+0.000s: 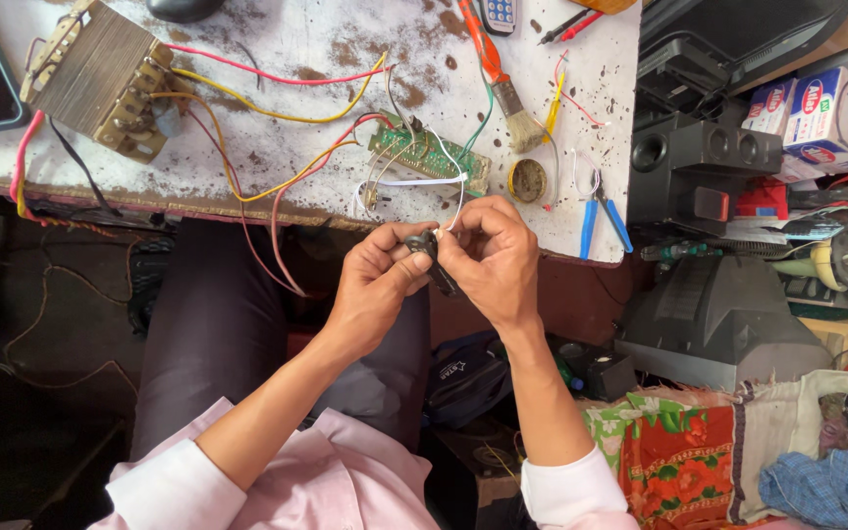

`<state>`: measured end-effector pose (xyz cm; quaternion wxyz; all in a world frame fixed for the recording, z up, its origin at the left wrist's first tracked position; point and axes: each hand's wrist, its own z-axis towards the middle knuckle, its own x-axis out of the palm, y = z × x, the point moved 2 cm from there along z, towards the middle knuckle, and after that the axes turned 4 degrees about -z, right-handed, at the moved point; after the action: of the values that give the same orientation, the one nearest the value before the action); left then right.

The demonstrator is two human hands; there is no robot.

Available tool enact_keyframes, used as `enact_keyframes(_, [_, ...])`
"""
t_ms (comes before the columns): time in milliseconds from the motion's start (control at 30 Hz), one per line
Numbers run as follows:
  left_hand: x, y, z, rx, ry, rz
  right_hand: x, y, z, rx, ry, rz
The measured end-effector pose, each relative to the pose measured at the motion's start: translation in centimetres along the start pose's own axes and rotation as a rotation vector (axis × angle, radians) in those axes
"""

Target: The person sits on the floor and works on a small electronic device, using a soldering iron to heat a connection and a multimeter to test the circuit. They then insert a USB cable into the device and check the display.

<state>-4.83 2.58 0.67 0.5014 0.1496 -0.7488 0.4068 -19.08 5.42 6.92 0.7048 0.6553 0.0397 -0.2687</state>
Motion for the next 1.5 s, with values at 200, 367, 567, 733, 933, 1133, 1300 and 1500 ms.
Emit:
enact_keyframes(200, [-0.1, -0.2, 0.2, -0.006, -0.008, 0.003, 0.8, 0.6, -0.6, -0.062, -0.100, -0.016])
enact_keyframes(367, [-0.1, 0.0, 0.3, 0.013, 0.007, 0.010, 1.0, 0.6, -1.0, -0.037, -0.133, -0.077])
enact_keyframes(567, [-0.2, 0.2, 0.3, 0.012, -0.013, 0.050, 0.6, 0.6, -1.1, -0.070, -0.104, -0.184])
enact_keyframes(733, [-0.1, 0.1, 0.2, 0.027, -0.041, 0.047, 0.2, 0.7, -0.8, -0.060, -0.033, -0.198])
enact_keyframes(933, [0.2, 0.3, -0.4, -0.015, -0.086, -0.039, -1.2, 0.5, 0.1, 0.003, 0.108, -0.167])
enact_keyframes(1133, [0.4, 0.3, -0.5, 0.008, -0.055, -0.067, -1.5, 0.5, 0.3, 0.056, 0.145, -0.155])
enact_keyframes(1300, [0.7, -0.1, -0.6, -0.006, -0.071, -0.050, -1.4, 0.8, 0.3, 0.028, 0.137, -0.163])
enact_keyframes(1500, [0.6, -0.1, -0.5, -0.097, -0.144, -0.089, -1.3, 1.0, 0.2, 0.100, 0.142, -0.071])
